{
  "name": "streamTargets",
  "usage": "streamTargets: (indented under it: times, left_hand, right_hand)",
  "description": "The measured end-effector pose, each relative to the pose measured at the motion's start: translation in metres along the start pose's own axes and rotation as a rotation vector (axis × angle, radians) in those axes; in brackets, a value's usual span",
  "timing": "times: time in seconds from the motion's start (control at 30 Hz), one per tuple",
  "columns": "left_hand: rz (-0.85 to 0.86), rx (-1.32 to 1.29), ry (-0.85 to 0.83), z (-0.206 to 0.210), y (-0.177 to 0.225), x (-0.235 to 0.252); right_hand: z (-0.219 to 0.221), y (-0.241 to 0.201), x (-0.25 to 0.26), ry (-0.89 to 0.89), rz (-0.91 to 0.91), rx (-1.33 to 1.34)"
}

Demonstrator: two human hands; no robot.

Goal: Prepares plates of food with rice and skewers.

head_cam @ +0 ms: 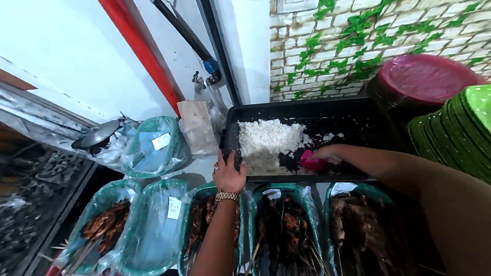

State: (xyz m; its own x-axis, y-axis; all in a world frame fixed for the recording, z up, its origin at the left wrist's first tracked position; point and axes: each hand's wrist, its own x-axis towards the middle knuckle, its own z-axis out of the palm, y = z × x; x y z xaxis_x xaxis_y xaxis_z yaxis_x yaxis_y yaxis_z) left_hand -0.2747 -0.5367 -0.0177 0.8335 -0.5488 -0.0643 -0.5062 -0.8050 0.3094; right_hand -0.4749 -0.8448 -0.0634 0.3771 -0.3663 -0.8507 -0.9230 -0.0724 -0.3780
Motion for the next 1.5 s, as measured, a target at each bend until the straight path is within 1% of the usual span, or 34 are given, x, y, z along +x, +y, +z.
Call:
streamTargets:
  times: [0.1,0.13,0.17,0.23,0.33,0.37,0.4,0.43,0.5,0.57,0.63,0.7,0.77,0.8,0.87,0.97,1.03,1.1,1.13,1.2,1.27,1.3,1.37,1.5]
  left_hand:
    - [-0.003,-0.020,-0.026,-0.003,0.000,0.001]
    - [-0.008,-0.028,-0.033,-0.003,0.000,0.000]
    - [-0.015,-0.028,-0.034,-0.003,0.000,0.000]
    - [-0.025,-0.025,-0.022,-0.004,0.001,0.001]
    - [-0.036,-0.054,-0.011,-0.001,0.002,-0.001]
    - [-0.040,-0.068,-0.010,-0.001,0.003,-0.002]
    - [-0.041,-0.082,-0.008,-0.001,0.004,-0.002]
    - [-0.039,-0.087,-0.007,-0.002,0.004,-0.001]
    - [-0.030,-0.091,-0.007,-0.003,0.002,-0.001]
    - [-0.022,-0.102,0.008,0.000,-0.001,-0.001]
    - [-0.001,-0.118,0.053,0.007,-0.004,-0.002]
    - [0.022,-0.126,0.097,0.009,-0.004,-0.001]
    - [0.021,-0.137,0.089,0.008,-0.003,-0.001]
    - [0.024,-0.143,0.089,0.007,-0.002,-0.002]
    - [0.014,-0.140,0.088,0.007,-0.001,-0.004]
    - [-0.005,-0.117,0.060,0.005,0.000,-0.003]
    - [0.029,-0.112,0.088,0.006,-0.002,-0.002]
    - [0.071,-0.108,0.117,0.009,-0.005,-0.001]
    - [0.082,-0.107,0.122,0.010,-0.007,0.000]
    - [0.085,-0.098,0.141,0.011,-0.009,0.001]
    - [0.086,-0.086,0.160,0.012,-0.009,0.001]
    - [0.083,-0.078,0.160,0.012,-0.009,0.001]
    - [0.075,-0.069,0.154,0.011,-0.010,0.002]
    - [0.046,-0.045,0.131,0.010,-0.006,0.001]
  right_hand:
    - [0.006,-0.002,0.002,0.056,-0.069,0.149]
    - [0.008,-0.008,0.003,0.068,-0.128,0.136]
    - [0.012,-0.017,0.006,0.110,-0.226,0.088]
    - [0.019,-0.048,0.019,0.300,-0.514,-0.083]
    - [0.039,-0.132,0.003,0.565,-0.871,-0.459]
    - [0.049,-0.158,0.003,0.634,-0.950,-0.591]
    - [0.058,-0.180,0.008,0.676,-0.975,-0.698]
    - [0.068,-0.196,0.017,0.696,-0.961,-0.766]
    - [0.085,-0.209,0.038,0.696,-0.913,-0.780]
    - [0.091,-0.211,0.049,0.665,-0.855,-0.727]
    - [0.093,-0.199,0.051,0.599,-0.827,-0.678]
    - [0.104,-0.182,0.051,0.500,-0.886,-0.698]
    - [0.125,-0.164,0.051,0.313,-0.988,-0.826]
    - [0.131,-0.162,0.048,0.217,-1.031,-0.889]
    - [0.139,-0.165,0.047,0.116,-1.075,-0.937]
    - [0.131,-0.164,0.039,0.013,-0.928,-0.873]
    - [0.114,-0.155,0.033,-0.051,-0.892,-0.725]
    - [0.095,-0.148,0.042,-0.060,-0.912,-0.556]
    - [0.083,-0.150,0.042,-0.047,-0.878,-0.536]
    - [0.070,-0.152,0.058,0.132,-0.899,-0.568]
    - [0.076,-0.149,0.068,0.280,-0.883,-0.703]
    - [0.084,-0.144,0.073,0.318,-0.904,-0.748]
    - [0.097,-0.132,0.075,0.323,-0.915,-0.756]
    - [0.110,-0.117,0.063,0.183,-0.804,-0.688]
